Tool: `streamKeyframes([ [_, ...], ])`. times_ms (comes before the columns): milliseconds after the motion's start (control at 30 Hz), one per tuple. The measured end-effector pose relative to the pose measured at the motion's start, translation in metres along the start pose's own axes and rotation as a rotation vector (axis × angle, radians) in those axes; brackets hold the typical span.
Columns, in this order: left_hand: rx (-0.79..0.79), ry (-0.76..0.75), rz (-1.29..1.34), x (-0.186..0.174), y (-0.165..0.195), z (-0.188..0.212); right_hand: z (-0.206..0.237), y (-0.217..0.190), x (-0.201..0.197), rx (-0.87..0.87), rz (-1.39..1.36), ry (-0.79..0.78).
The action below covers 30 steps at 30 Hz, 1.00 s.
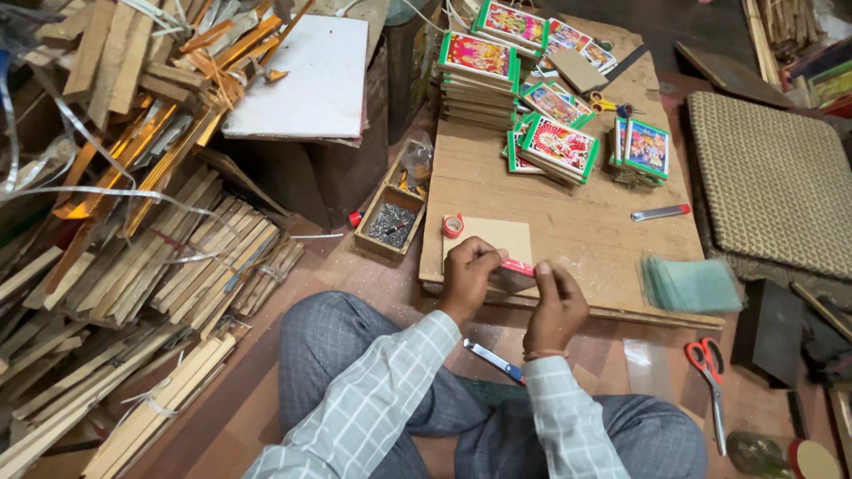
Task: The person sits on the floor and wraps red tape around the edges of small framed devotional picture plaques, pressing the tape down and smoothing it by hand. Finished plaques are stacked on the low wooden work table, and the person picks up the next plaque to repeat the process.
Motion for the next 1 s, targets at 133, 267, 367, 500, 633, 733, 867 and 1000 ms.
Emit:
streamKeyframes([
  [133, 0.053, 0.051, -0.106, 0.002, 0.004, 0.0, 0.025, -0.035, 0.0, -0.812, 0.575, -0.144],
  [267, -0.002, 0.028, -0.034, 0.002, 0.01, 0.001, 0.027, -0.045, 0.01, -1.012, 0.7, -0.225],
  [367, -0.119, -0.006, 0.05, 0.0, 0.016, 0.002, 0.016, -0.045, 0.013, -0.958, 0.649, -0.235],
  [500, -0.259, 0.042, 0.069, 0.002, 0.026, -0.001, -0.001, -0.039, 0.009, -0.747, 0.691, -0.32],
  [633, 0.258, 0.033, -0.158, -0.007, 0.045, 0.005, -0.015, -0.032, 0.006, -0.597, 0.651, -0.415],
  [733, 0.665, -0.31, -0.631, -0.016, 0.05, 0.009, -0.022, -0.029, 0.007, -0.584, 0.622, -0.432],
  [867, 0.352, -0.383, -0.612, -0.025, 0.034, -0.017, -0.029, -0.024, 0.003, -0.395, 0.637, -0.464],
  [1000, 0.206, -0.32, -0.457, -0.028, 0.016, -0.025, -0.027, -0.013, -0.003, -0.104, 0.405, -0.294],
])
Point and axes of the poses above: each hand's wrist, its own z-axis away from the middle knuckle, its own x-axis out of the palm, y = z × x, the point moved 2 cm from there along -z, towards the middle knuckle, and after that the axes turned 1 degree about x, right-handed, at the moved point
